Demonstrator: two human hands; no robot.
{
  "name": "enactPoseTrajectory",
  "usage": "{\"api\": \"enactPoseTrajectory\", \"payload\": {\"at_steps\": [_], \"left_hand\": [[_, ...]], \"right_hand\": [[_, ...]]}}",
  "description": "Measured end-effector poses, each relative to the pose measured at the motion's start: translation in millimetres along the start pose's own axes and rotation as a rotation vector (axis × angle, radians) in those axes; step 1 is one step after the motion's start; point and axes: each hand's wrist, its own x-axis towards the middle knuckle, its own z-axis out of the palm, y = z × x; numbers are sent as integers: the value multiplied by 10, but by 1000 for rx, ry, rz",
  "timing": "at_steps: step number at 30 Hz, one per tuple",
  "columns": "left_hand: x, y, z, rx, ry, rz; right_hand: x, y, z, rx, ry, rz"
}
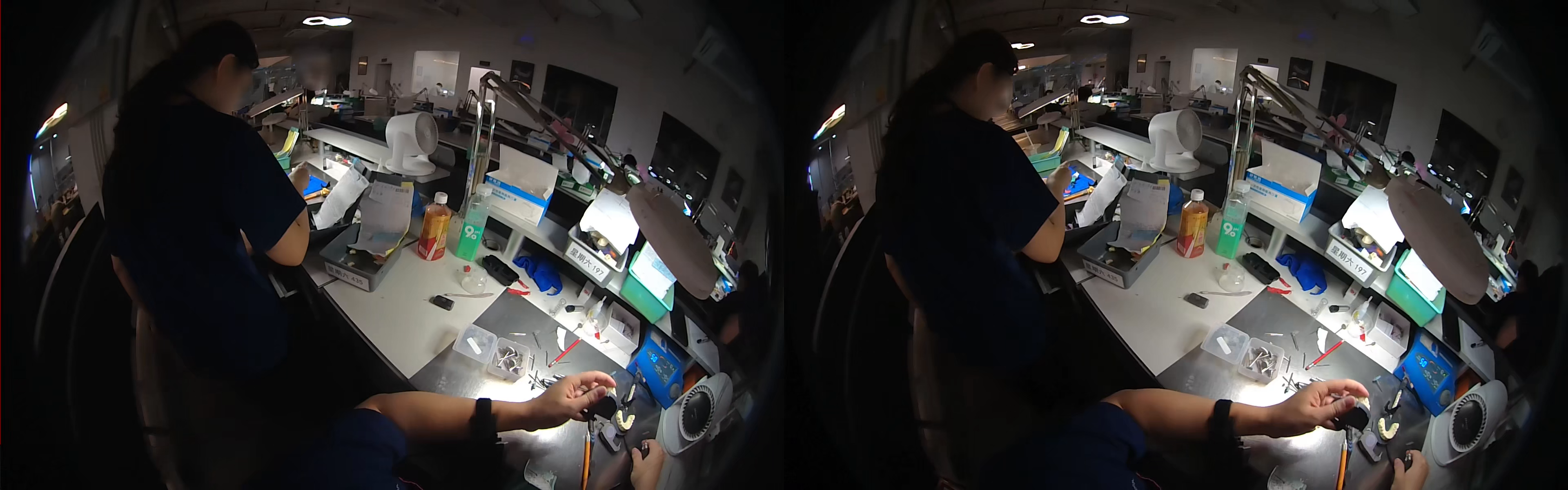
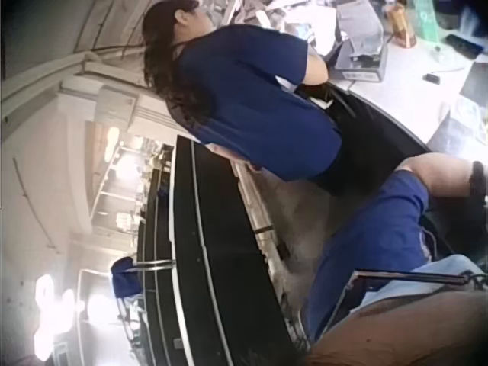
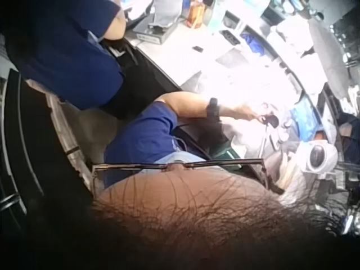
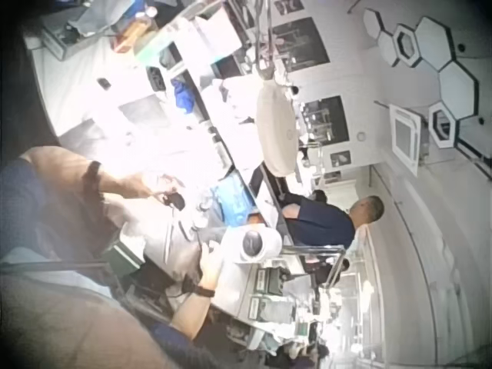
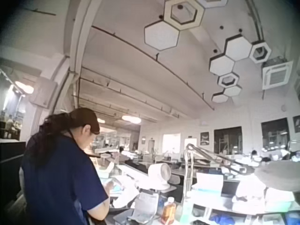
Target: Refining and polishing dental molds and prosthetic components using various tools at a technician's workbench.
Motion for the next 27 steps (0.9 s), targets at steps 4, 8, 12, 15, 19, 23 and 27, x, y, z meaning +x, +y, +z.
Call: {"api": "enactPoseTrajectory", "payload": {"at_steps": [4,8,12,15,19,23,27], "left_hand": [[-326,443,112,75,86,-69],[-859,674,31,-64,272,-110],[-1425,1034,-127,-4,531,-88],[-1658,1385,-272,183,639,-35],[-2031,1647,-1121,764,706,381],[-2457,2163,-1664,1544,979,537],[-2621,2275,-2037,1247,1230,366]], "right_hand": [[-10,270,80,-70,18,-60],[28,196,47,38,-92,-10],[-76,-177,-106,-43,-71,-18],[-124,-462,-313,-35,-63,-69],[-127,-1058,-775,84,-176,-243],[127,-1220,-563,7,-286,-364],[186,-1193,-403,-45,-329,-351]]}}
